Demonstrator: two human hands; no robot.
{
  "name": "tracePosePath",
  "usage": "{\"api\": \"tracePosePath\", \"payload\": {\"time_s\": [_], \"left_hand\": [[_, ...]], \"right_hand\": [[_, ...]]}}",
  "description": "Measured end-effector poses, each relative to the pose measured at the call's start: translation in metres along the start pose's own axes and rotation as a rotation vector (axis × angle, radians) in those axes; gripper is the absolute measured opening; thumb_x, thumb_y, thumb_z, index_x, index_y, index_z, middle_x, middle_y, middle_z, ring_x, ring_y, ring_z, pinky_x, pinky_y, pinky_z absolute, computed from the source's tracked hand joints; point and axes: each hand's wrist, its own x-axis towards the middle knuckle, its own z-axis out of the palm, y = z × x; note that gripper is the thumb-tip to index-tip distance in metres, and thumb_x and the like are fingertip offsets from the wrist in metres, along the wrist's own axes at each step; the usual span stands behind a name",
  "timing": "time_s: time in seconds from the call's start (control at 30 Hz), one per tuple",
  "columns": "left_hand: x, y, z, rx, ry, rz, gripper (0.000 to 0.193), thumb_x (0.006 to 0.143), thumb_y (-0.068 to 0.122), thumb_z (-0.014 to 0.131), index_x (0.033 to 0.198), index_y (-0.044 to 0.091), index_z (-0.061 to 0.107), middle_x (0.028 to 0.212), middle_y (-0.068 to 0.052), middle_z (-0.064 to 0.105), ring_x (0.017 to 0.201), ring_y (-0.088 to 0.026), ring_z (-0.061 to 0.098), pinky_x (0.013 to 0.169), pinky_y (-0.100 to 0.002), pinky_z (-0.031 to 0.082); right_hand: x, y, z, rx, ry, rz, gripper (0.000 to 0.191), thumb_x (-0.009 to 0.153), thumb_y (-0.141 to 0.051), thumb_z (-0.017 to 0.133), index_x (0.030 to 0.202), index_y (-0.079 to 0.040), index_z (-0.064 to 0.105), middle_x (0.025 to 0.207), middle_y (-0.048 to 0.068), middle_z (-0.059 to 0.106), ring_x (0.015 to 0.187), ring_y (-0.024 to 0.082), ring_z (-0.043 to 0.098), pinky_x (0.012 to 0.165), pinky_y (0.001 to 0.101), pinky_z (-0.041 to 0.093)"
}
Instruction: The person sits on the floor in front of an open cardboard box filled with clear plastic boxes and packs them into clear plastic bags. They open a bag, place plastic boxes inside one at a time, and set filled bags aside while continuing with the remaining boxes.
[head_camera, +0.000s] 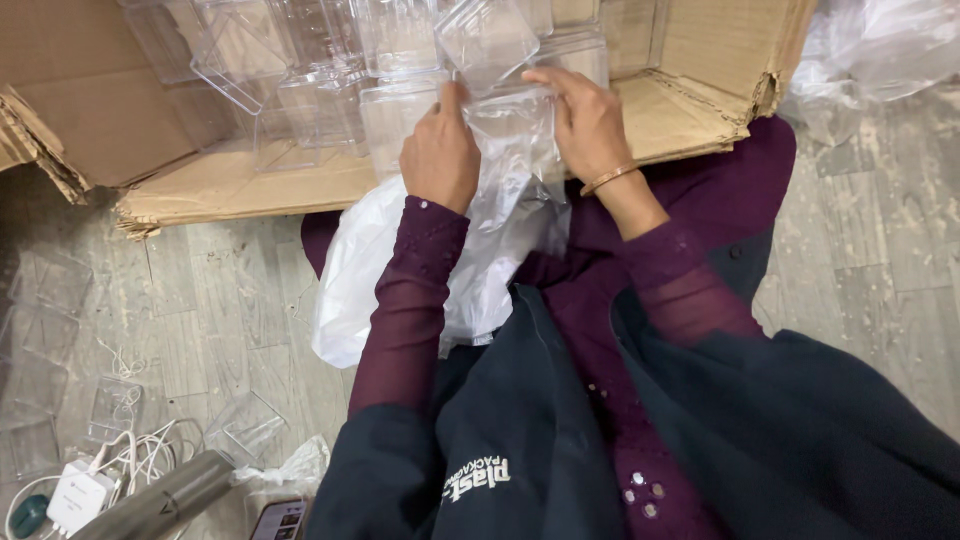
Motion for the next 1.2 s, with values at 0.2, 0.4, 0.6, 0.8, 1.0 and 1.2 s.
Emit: {"api": "tracePosePath", "payload": {"time_s": [0.2,0.4,0.6,0.8,1.0,1.2], "left_hand": [[0.013,0.005,0.004,0.104,-0.071,-0.086,0.029,0.093,0.007,0.053,0.120,0.009,0.063,0.087,-0.021,0.073,0.081,-0.045,0.070,0.070,-0.056,0.053],[0.026,0.000,0.012,0.221,-0.163,-0.065,0.017,0.090,0.011,0.057,0.102,0.004,0.067,0.087,-0.022,0.072,0.081,-0.044,0.071,0.070,-0.054,0.055],[0.023,0.020,0.017,0.125,-0.219,0.025,0.013,0.086,0.010,0.059,0.094,0.007,0.069,0.088,-0.021,0.072,0.082,-0.044,0.069,0.073,-0.054,0.054],[-0.012,0.032,-0.027,-0.143,-0.083,0.032,0.030,0.087,0.012,0.067,0.116,0.004,0.066,0.079,-0.024,0.071,0.078,-0.046,0.068,0.068,-0.057,0.049],[-0.023,-0.036,-0.066,0.103,0.092,-0.048,0.045,0.092,0.016,0.068,0.131,-0.006,0.059,0.082,-0.029,0.068,0.077,-0.048,0.065,0.068,-0.055,0.049],[-0.002,-0.093,-0.066,0.063,0.132,-0.041,0.016,0.103,0.015,0.064,0.109,0.004,0.073,0.084,-0.020,0.072,0.079,-0.041,0.068,0.069,-0.050,0.049]], "right_hand": [[0.002,-0.002,0.001,0.073,-0.008,0.080,0.050,0.093,0.012,0.051,0.137,-0.008,0.065,0.118,0.022,0.071,0.087,0.028,0.073,0.081,0.0363,0.057],[0.009,0.011,0.005,-0.019,-0.046,0.199,0.045,0.093,0.010,0.056,0.125,-0.014,0.075,0.099,0.016,0.076,0.068,0.022,0.068,0.066,0.0330,0.053],[-0.005,0.011,-0.001,0.095,0.056,0.171,0.044,0.089,0.011,0.055,0.121,-0.010,0.075,0.104,0.014,0.078,0.071,0.018,0.067,0.066,0.0300,0.053],[-0.001,-0.008,-0.016,0.067,0.130,0.135,0.041,0.090,0.011,0.056,0.122,-0.007,0.075,0.113,0.015,0.074,0.076,0.019,0.067,0.067,0.0302,0.052],[0.019,-0.045,0.018,0.118,-0.014,-0.106,0.039,0.091,0.009,0.058,0.124,-0.005,0.072,0.111,0.016,0.071,0.100,0.032,0.069,0.088,0.0404,0.056],[0.044,-0.063,0.053,0.043,-0.109,-0.125,0.033,0.089,0.007,0.059,0.116,-0.005,0.073,0.109,0.015,0.073,0.099,0.034,0.069,0.090,0.0440,0.055]]}}
